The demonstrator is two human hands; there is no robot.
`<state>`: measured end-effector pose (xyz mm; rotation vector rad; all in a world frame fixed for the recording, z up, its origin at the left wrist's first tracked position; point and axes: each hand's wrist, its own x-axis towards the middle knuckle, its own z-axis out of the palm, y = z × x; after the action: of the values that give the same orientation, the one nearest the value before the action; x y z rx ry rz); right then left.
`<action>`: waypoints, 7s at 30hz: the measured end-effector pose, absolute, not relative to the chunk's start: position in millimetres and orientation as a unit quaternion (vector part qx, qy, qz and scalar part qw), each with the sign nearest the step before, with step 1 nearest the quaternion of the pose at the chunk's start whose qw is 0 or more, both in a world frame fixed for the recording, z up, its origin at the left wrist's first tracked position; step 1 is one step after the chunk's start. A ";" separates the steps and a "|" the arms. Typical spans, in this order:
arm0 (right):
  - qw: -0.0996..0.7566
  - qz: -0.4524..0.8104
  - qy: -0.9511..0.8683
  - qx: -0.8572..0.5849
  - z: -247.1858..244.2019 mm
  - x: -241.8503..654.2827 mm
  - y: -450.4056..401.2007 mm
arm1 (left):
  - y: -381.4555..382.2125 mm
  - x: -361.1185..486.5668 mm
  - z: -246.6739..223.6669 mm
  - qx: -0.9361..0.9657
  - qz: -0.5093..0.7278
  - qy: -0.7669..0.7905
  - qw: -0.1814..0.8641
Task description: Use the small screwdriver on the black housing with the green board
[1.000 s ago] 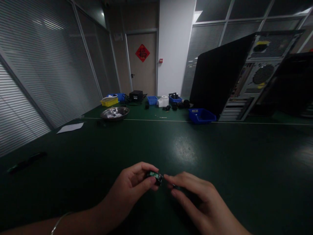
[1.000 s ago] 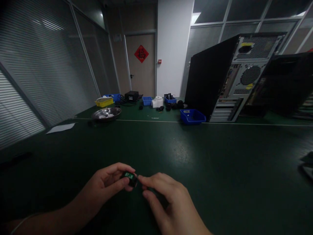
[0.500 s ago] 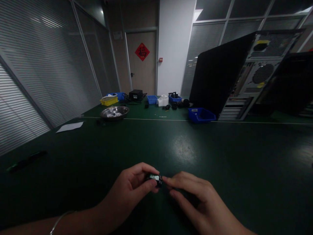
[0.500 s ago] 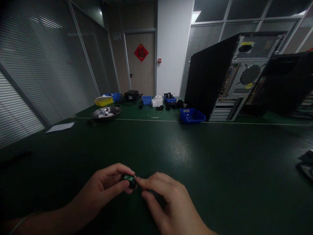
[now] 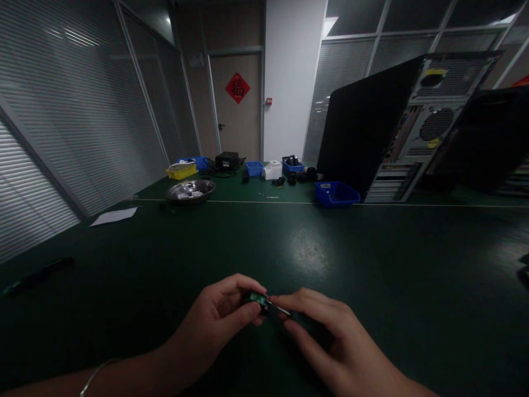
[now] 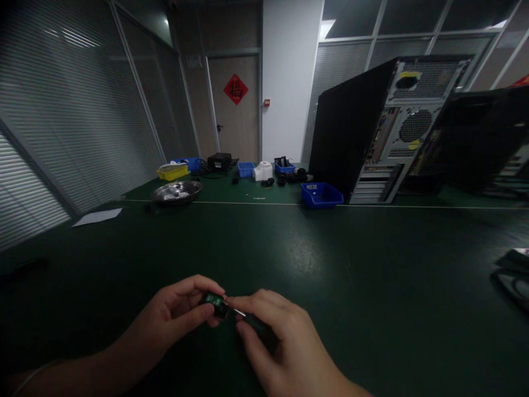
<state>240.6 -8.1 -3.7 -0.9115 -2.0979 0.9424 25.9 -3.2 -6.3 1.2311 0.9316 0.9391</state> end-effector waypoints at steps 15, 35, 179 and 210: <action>0.327 0.377 -0.808 -0.315 -1.8 243.1 -10.6 | -1.1 26.3 -8.0 0.471 0.416 0.391 0.673; 0.365 0.341 -0.807 -0.316 -1.5 243.6 -15.6 | 1.3 23.1 -21.8 0.538 0.426 0.385 0.617; 0.226 0.327 -0.813 -0.426 -9.6 235.2 -15.4 | -13.8 28.5 -12.6 0.697 0.333 0.417 0.480; 0.343 0.318 -0.839 -0.280 -9.8 232.2 -20.3 | -19.2 29.8 -0.9 0.679 0.300 0.371 0.557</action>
<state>232.2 -20.3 -9.8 -0.7266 -2.1803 0.8268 29.8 -19.2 -0.9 1.6029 0.8766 0.7079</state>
